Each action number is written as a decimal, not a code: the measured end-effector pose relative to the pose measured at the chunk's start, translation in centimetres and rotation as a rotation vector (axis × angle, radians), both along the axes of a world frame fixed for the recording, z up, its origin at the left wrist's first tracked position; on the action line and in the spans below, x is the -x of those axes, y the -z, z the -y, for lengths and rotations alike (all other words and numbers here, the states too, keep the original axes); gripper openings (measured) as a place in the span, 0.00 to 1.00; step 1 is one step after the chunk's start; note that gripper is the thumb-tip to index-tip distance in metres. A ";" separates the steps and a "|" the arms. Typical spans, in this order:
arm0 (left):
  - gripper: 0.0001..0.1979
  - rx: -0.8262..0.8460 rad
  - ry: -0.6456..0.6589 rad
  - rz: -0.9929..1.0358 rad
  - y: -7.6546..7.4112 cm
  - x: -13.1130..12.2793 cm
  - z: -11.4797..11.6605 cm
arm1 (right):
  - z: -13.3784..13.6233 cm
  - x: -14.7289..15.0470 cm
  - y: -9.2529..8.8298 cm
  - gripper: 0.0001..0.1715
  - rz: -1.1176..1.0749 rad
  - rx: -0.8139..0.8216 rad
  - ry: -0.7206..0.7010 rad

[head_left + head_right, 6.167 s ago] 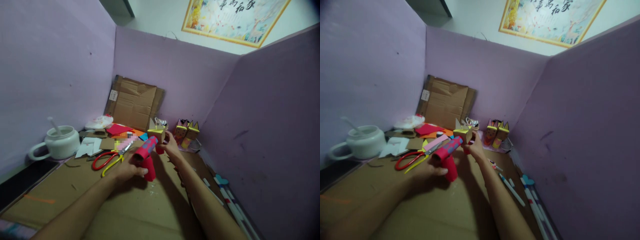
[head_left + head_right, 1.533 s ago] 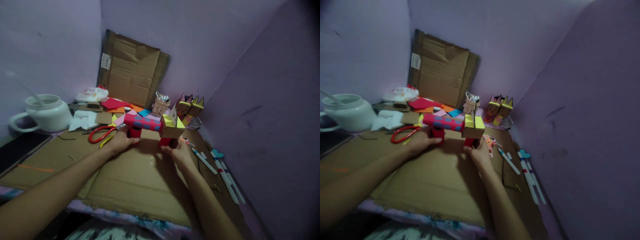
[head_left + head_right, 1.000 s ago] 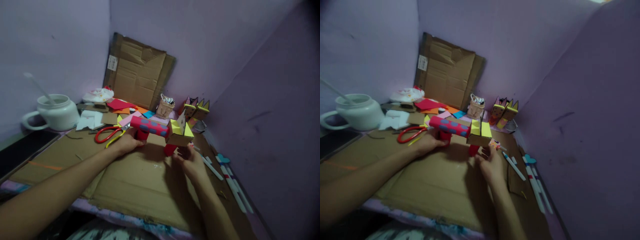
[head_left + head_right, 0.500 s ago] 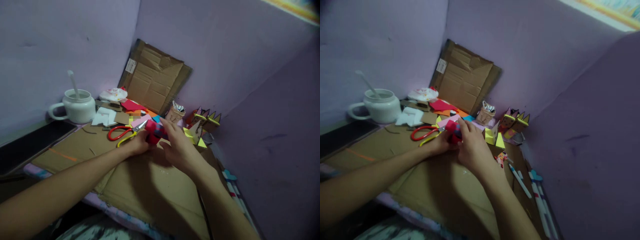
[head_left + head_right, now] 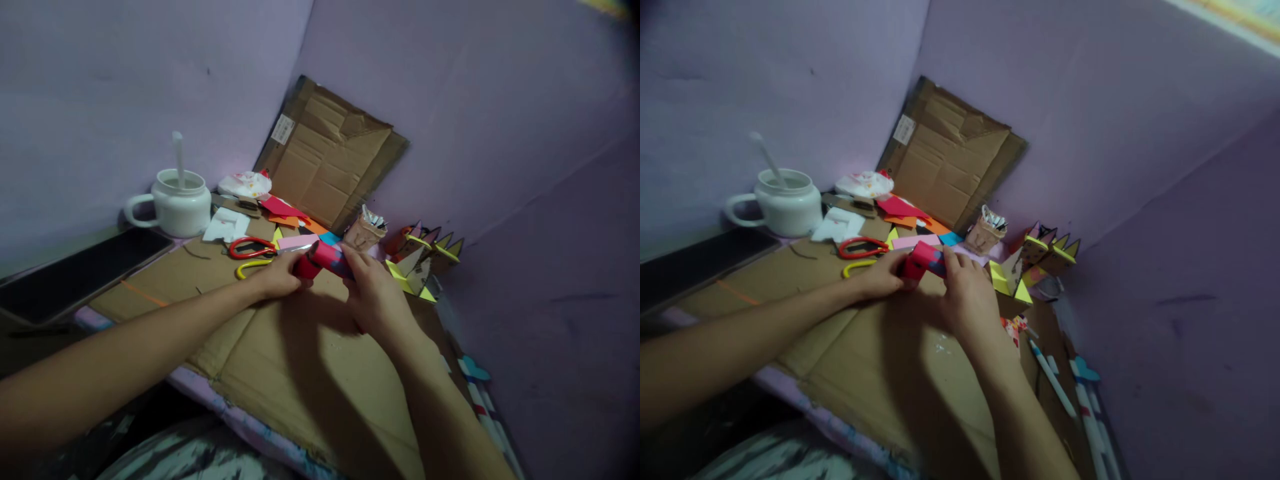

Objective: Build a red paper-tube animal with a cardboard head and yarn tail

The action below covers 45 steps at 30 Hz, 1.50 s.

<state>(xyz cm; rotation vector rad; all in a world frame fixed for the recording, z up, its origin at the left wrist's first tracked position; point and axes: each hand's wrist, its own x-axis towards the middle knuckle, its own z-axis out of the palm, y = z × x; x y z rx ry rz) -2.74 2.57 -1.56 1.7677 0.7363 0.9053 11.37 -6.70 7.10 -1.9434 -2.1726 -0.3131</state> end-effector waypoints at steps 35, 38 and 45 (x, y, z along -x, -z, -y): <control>0.23 0.055 -0.044 -0.005 -1.2 -0.7 2.1 | 0.5 1.0 1.3 0.35 0.138 -0.049 0.043; 0.25 0.048 0.024 -0.028 -1.6 -0.1 1.8 | 0.2 0.5 1.3 0.37 0.101 -0.040 0.017; 0.27 0.331 0.160 -0.023 -2.1 1.0 1.0 | 0.2 0.4 1.0 0.34 0.055 -0.045 0.005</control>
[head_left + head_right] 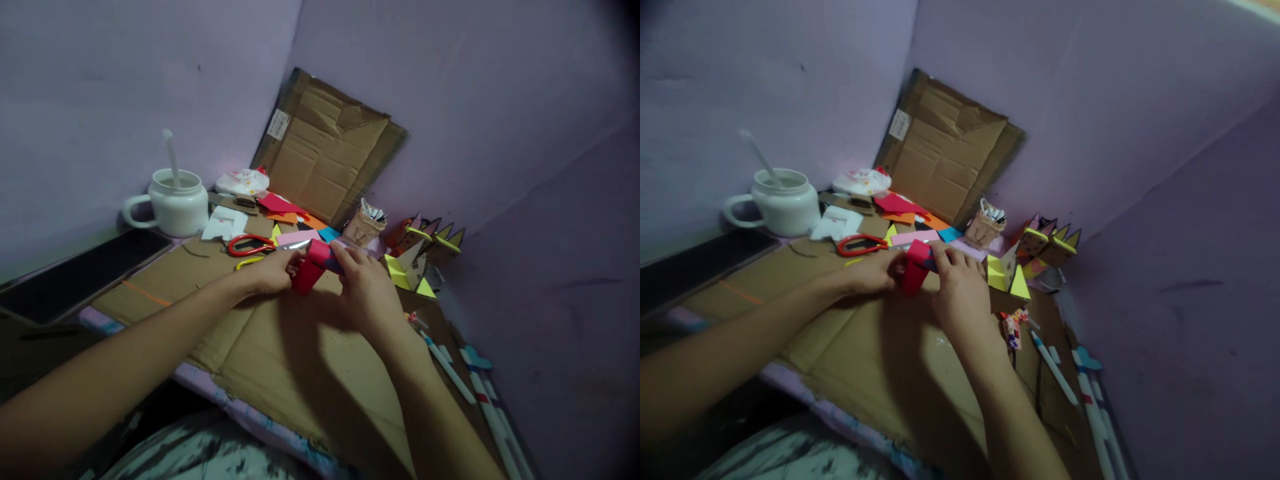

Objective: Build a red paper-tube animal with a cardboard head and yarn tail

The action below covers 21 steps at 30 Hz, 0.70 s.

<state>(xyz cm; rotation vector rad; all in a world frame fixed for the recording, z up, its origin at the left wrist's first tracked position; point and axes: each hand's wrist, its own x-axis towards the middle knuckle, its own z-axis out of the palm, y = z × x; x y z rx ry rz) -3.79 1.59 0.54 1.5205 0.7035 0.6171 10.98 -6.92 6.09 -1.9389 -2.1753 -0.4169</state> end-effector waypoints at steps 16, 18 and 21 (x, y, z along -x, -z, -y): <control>0.26 -0.026 -0.061 0.107 0.2 -0.2 -0.4 | 0.0 0.3 -0.2 0.33 -0.020 0.034 0.015; 0.25 -0.049 -0.068 0.107 0.0 -0.2 -0.2 | 0.0 0.2 -0.2 0.33 -0.030 0.029 0.006; 0.24 -0.079 -0.087 0.082 -0.2 -0.3 0.1 | -0.1 0.0 -0.1 0.34 -0.077 0.023 -0.029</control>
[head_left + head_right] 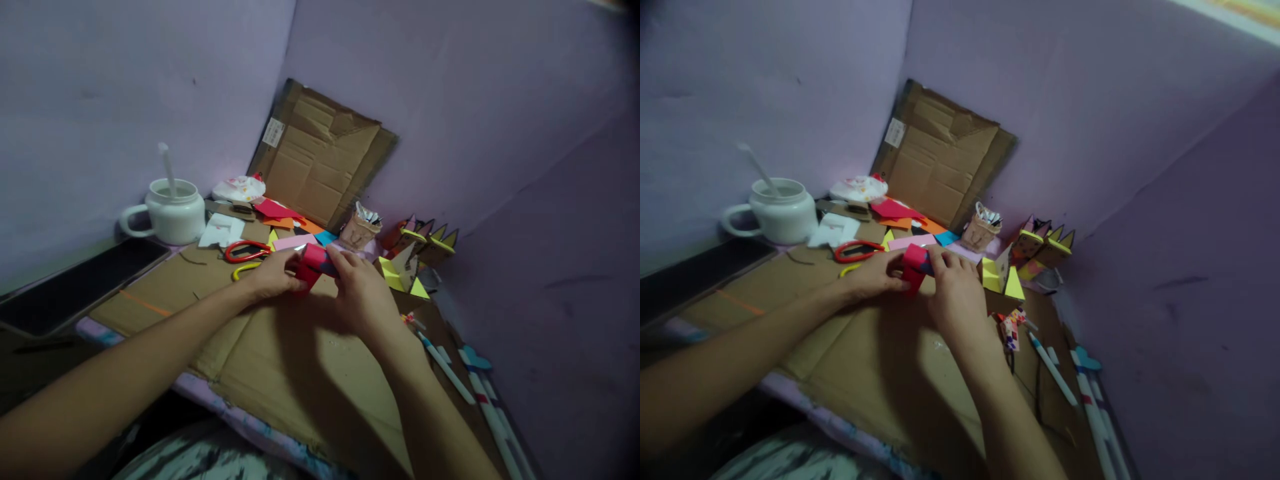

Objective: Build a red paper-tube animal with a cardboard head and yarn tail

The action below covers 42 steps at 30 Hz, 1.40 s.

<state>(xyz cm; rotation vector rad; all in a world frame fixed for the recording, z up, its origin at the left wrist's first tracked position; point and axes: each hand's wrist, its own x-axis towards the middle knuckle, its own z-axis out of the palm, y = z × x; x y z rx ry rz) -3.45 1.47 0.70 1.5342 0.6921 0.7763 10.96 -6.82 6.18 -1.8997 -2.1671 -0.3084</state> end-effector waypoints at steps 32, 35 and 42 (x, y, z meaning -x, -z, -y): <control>0.32 -0.043 -0.046 -0.154 -1.0 -0.5 0.7 | 3.9 -7.2 4.8 0.41 -1.305 -0.242 0.066; 0.25 -0.096 -0.142 -0.205 -0.8 -1.1 1.1 | 3.6 -7.0 5.2 0.34 -1.342 -0.231 0.128; 0.22 -0.124 -0.189 -0.173 -2.2 -0.8 2.0 | 2.5 -6.7 5.0 0.20 -1.620 -0.284 0.151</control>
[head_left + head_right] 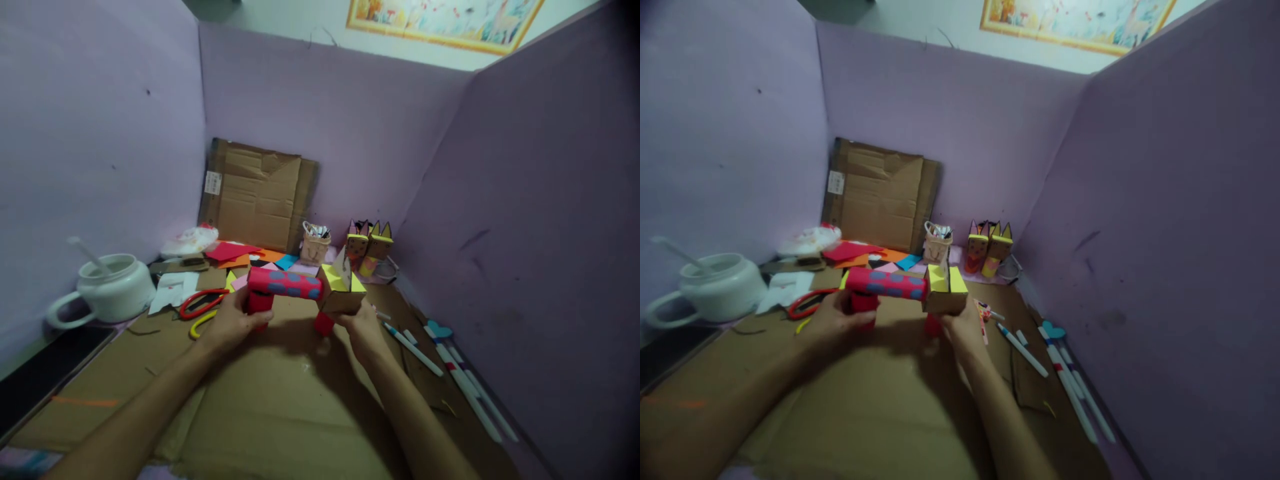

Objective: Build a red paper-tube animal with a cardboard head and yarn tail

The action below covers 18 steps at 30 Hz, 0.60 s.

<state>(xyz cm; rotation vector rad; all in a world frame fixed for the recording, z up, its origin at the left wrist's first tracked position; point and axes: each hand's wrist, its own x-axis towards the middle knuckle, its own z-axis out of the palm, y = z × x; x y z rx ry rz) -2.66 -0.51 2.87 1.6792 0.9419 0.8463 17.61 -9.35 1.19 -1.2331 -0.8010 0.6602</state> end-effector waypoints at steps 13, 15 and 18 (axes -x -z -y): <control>0.19 -0.610 -0.052 -0.508 -10.0 3.5 4.5 | -0.6 7.9 0.0 0.20 -0.600 -0.021 -0.355; 0.15 -0.654 0.014 -0.591 -11.8 3.2 4.7 | 0.0 9.8 0.1 0.19 -0.761 0.011 -0.413; 0.12 -0.667 0.105 -0.697 -13.7 2.0 4.4 | 1.2 12.4 0.5 0.19 -0.980 0.149 -0.609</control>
